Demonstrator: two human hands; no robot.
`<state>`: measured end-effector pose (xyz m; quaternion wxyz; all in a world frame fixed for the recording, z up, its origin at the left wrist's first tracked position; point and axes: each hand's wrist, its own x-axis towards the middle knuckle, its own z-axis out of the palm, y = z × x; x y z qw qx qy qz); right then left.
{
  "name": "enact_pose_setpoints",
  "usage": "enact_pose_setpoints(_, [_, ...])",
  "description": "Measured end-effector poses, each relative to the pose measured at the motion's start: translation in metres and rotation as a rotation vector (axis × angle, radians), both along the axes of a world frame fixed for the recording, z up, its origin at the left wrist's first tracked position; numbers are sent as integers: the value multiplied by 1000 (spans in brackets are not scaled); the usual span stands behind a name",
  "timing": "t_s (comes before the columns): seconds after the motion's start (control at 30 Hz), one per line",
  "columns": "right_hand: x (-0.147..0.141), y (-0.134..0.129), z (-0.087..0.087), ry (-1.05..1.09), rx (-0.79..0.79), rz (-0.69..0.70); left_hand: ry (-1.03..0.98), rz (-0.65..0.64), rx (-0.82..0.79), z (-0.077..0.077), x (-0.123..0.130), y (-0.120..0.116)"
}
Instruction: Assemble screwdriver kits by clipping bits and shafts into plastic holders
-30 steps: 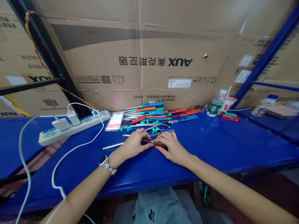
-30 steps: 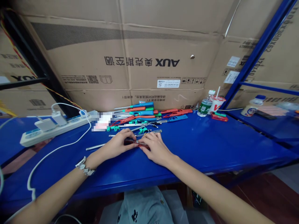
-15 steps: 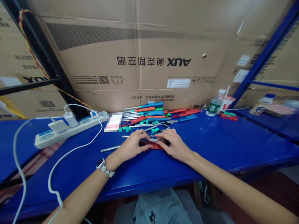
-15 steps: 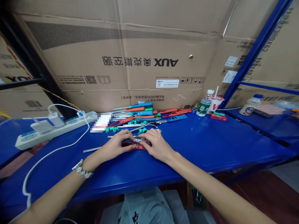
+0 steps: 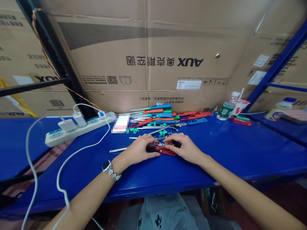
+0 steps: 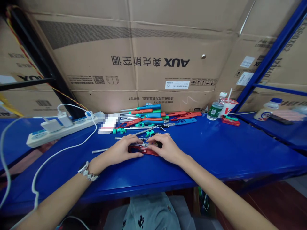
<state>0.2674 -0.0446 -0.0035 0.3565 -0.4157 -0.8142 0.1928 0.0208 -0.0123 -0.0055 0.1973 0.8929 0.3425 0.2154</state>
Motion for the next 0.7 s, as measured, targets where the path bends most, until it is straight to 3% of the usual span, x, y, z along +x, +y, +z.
enact_pose_setpoints(0.23, [-2, -2, 2, -222, 4, 35, -51, -42, -31, -4, 1, 1])
enact_pose_setpoints(0.5, [-1, -12, -4, -445, 217, 18, -47, -26, -26, -6, 1, 0])
enact_pose_setpoints(0.7, [-3, -15, -5, -560, 287, -23, 3, -25, 100, -7, 0, -3])
